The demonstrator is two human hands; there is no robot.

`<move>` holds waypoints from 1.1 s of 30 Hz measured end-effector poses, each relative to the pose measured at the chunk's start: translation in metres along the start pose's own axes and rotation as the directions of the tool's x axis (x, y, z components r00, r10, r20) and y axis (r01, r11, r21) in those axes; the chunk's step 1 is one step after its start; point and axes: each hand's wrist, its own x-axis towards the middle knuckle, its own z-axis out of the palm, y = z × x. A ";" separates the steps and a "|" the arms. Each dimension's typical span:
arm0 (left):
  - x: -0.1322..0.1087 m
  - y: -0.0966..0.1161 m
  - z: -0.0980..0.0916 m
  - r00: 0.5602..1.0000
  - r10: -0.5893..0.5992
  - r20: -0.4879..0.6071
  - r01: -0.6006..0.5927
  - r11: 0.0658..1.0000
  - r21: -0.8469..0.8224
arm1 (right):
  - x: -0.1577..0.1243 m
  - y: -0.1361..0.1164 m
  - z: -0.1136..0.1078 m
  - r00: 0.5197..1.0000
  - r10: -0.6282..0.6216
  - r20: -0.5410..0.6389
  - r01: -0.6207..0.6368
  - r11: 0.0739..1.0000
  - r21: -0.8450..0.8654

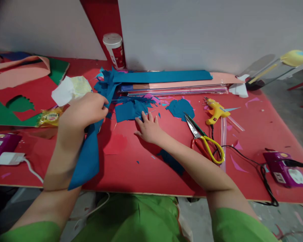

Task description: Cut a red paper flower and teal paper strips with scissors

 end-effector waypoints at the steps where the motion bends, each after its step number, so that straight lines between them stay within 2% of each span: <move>1: -0.002 0.004 0.000 0.999 0.030 -0.013 -0.029 1.000 0.003 | 0.001 0.000 0.000 0.999 -0.029 -0.041 0.032 0.997 0.074; 3: -0.006 0.013 0.001 0.996 0.085 -0.041 -0.085 0.996 -0.008 | 0.004 0.000 -0.002 0.986 -0.103 -0.131 0.137 0.948 0.288; 5: -0.010 0.025 0.003 0.991 0.116 -0.071 -0.119 0.992 -0.042 | 0.008 -0.001 -0.007 0.972 -0.147 -0.185 0.226 0.808 0.544; 7: -0.014 0.039 0.007 0.986 0.160 -0.049 -0.164 0.983 -0.083 | 0.013 -0.003 -0.013 0.978 -0.137 -0.156 0.207 0.627 0.751; 9: -0.019 0.054 0.011 0.977 0.213 -0.006 -0.212 0.971 -0.111 | 0.019 -0.004 -0.019 0.992 -0.083 -0.094 0.123 0.503 0.856; 13: -0.025 0.076 0.020 0.942 0.335 0.037 -0.326 0.933 -0.152 | 0.036 -0.006 -0.028 0.995 0.041 -0.091 0.066 0.419 0.906; 17: -0.031 0.087 0.026 0.930 0.364 0.054 -0.351 0.921 -0.172 | 0.057 -0.006 -0.029 0.995 0.079 -0.062 0.036 0.293 0.955; 20: -0.036 0.090 0.026 0.925 0.378 0.049 -0.365 0.916 -0.167 | 0.069 -0.010 -0.031 0.994 0.057 -0.093 0.074 0.271 0.960; 24: -0.041 0.092 0.023 0.919 0.389 0.060 -0.375 0.913 -0.162 | 0.079 -0.021 -0.040 0.991 -0.082 -0.106 0.126 0.292 0.948; 27: -0.044 0.093 0.020 0.920 0.383 0.085 -0.368 0.917 -0.151 | 0.078 -0.030 -0.050 0.945 -0.244 -0.216 0.278 0.259 0.925; 30: -0.046 0.092 0.018 0.929 0.360 0.083 -0.347 0.928 -0.134 | 0.074 -0.035 -0.059 0.847 -0.390 -0.361 0.452 0.168 0.876; 32: -0.045 0.090 0.018 0.940 0.337 0.048 -0.329 0.935 -0.129 | 0.073 -0.032 -0.062 0.811 -0.395 -0.432 0.520 0.148 0.841; 33: -0.044 0.089 0.018 0.945 0.326 0.027 -0.321 0.939 -0.126 | 0.073 -0.028 -0.062 0.813 -0.363 -0.455 0.539 0.174 0.824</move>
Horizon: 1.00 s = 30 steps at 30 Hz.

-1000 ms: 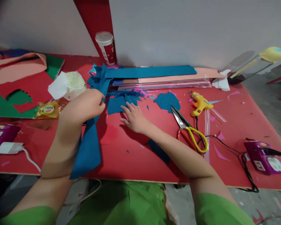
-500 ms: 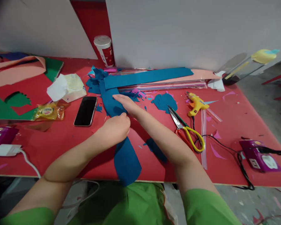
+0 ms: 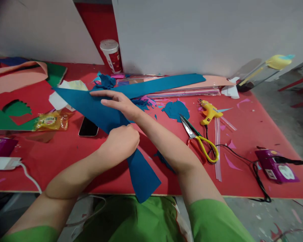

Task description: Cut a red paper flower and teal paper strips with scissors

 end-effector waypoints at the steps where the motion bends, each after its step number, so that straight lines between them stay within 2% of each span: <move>1: 0.002 -0.002 0.000 1.000 -0.008 -0.022 0.008 1.000 0.004 | -0.001 0.002 -0.005 0.999 0.002 -0.050 -0.004 0.998 -0.055; 5: 0.012 -0.009 0.004 0.997 -0.053 -0.060 0.055 0.998 0.031 | -0.011 0.019 -0.033 0.966 0.016 -0.259 -0.114 0.922 -0.369; 9: 0.022 -0.015 0.011 0.997 -0.071 0.008 0.071 0.997 0.005 | -0.022 0.031 -0.060 0.912 0.082 -0.402 -0.309 0.782 -0.542; 13: 0.033 -0.021 0.018 0.995 -0.076 0.062 0.077 0.997 -0.017 | -0.034 0.034 -0.077 0.883 0.131 -0.450 -0.406 0.693 -0.595; 18: 0.045 -0.029 0.026 0.990 -0.118 0.071 0.120 0.993 -0.017 | -0.059 0.027 -0.087 0.797 0.230 -0.559 -0.565 0.613 -0.553; 21: 0.048 -0.031 0.029 0.990 -0.128 0.064 0.130 0.991 -0.018 | -0.082 0.017 -0.090 0.775 0.322 -0.544 -0.616 0.577 -0.536; 23: 0.048 -0.030 0.031 0.991 -0.117 0.057 0.119 0.993 -0.022 | -0.099 0.009 -0.092 0.778 0.365 -0.512 -0.626 0.514 -0.586; 27: 0.048 -0.028 0.033 0.995 -0.086 0.053 0.087 0.996 -0.024 | -0.129 -0.009 -0.096 0.789 0.342 -0.510 -0.613 0.379 -0.693; 30: 0.047 -0.027 0.033 0.995 -0.082 0.053 0.083 0.996 -0.020 | -0.150 -0.021 -0.099 0.744 0.358 -0.565 -0.662 0.281 -0.695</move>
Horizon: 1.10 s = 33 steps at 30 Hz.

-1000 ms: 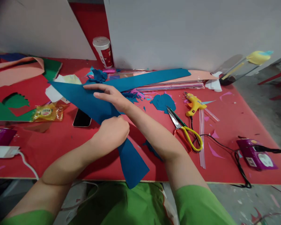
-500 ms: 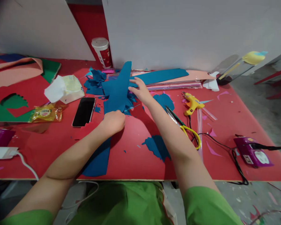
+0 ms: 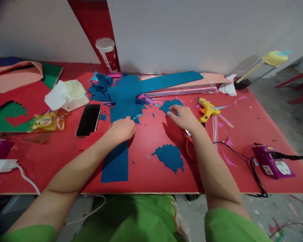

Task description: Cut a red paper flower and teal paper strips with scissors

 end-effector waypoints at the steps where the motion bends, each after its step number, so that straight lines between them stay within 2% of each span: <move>1: 0.000 0.000 0.000 1.000 0.000 0.000 0.000 1.000 0.002 | -0.006 0.004 -0.003 1.000 0.026 0.000 -0.026 0.999 -0.026; 7: 0.002 -0.002 -0.001 0.999 0.017 -0.032 -0.017 1.000 0.005 | -0.034 0.026 -0.012 0.997 0.045 0.059 -0.034 0.985 -0.167; 11: 0.003 -0.002 0.003 0.997 0.047 -0.069 -0.046 0.999 0.013 | -0.049 0.027 -0.011 0.987 0.001 0.160 0.022 0.990 -0.141; 13: 0.004 -0.002 0.005 0.993 0.074 -0.089 -0.073 0.997 0.019 | -0.058 0.018 -0.007 0.960 -0.069 0.271 0.098 0.991 -0.093; 16: 0.005 -0.003 0.007 0.989 0.133 -0.065 -0.132 0.991 0.010 | -0.072 -0.001 0.000 0.870 -0.183 0.458 0.209 0.978 -0.008; 18: 0.005 -0.004 0.006 0.982 0.187 -0.027 -0.188 0.982 -0.023 | -0.079 -0.013 0.005 0.837 -0.194 0.511 0.221 0.975 0.009; 21: 0.005 -0.008 0.001 0.969 0.249 0.002 -0.248 0.965 -0.087 | -0.084 -0.025 0.010 0.848 -0.167 0.504 0.189 0.982 0.008; 25: 0.005 -0.022 -0.011 0.979 0.204 -0.020 -0.205 0.975 -0.087 | -0.083 -0.030 0.011 0.875 -0.152 0.460 0.173 0.985 -0.004; 27: 0.005 -0.034 -0.017 0.990 0.142 -0.015 -0.142 0.989 -0.036 | -0.082 -0.035 0.012 0.882 -0.195 0.428 0.214 0.977 0.005; 30: 0.009 -0.052 -0.021 1.000 -0.025 0.015 0.024 0.998 0.066 | -0.081 -0.047 0.018 0.872 -0.313 0.376 0.322 0.946 0.040; 33: 0.015 -0.068 -0.021 0.997 -0.061 0.051 0.058 0.997 0.055 | -0.082 -0.065 0.028 0.838 -0.438 0.326 0.438 0.896 0.078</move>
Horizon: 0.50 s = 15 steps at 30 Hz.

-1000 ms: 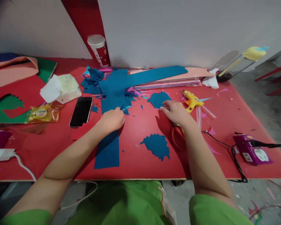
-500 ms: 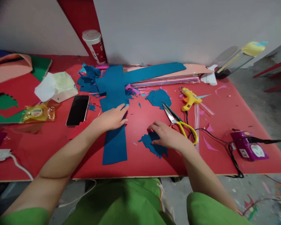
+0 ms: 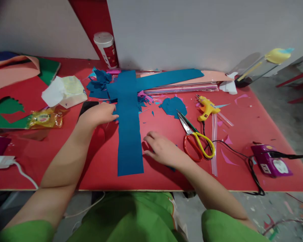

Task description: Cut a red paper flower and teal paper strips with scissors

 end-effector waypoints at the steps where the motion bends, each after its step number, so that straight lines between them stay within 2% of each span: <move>1: 0.002 -0.004 0.001 1.000 -0.004 -0.005 0.004 1.000 -0.014 | 0.003 -0.007 0.003 0.999 -0.050 -0.012 0.050 0.999 -0.004; 6: 0.008 -0.014 0.003 0.998 -0.055 0.016 0.055 0.998 -0.020 | 0.016 -0.040 0.021 0.954 -0.292 0.069 0.291 0.956 0.027; 10: 0.007 -0.016 0.000 0.997 -0.076 0.006 0.076 0.997 -0.020 | 0.039 -0.055 0.035 0.924 -0.378 0.058 0.377 0.926 0.034; 13: 0.003 -0.015 -0.002 0.995 -0.091 -0.040 0.090 0.996 -0.026 | 0.069 -0.058 0.046 0.931 -0.365 0.007 0.361 0.924 0.129; 15: 0.001 -0.014 -0.003 0.995 -0.082 -0.059 0.080 0.996 -0.028 | 0.093 -0.058 0.053 0.955 -0.282 -0.092 0.296 0.931 0.214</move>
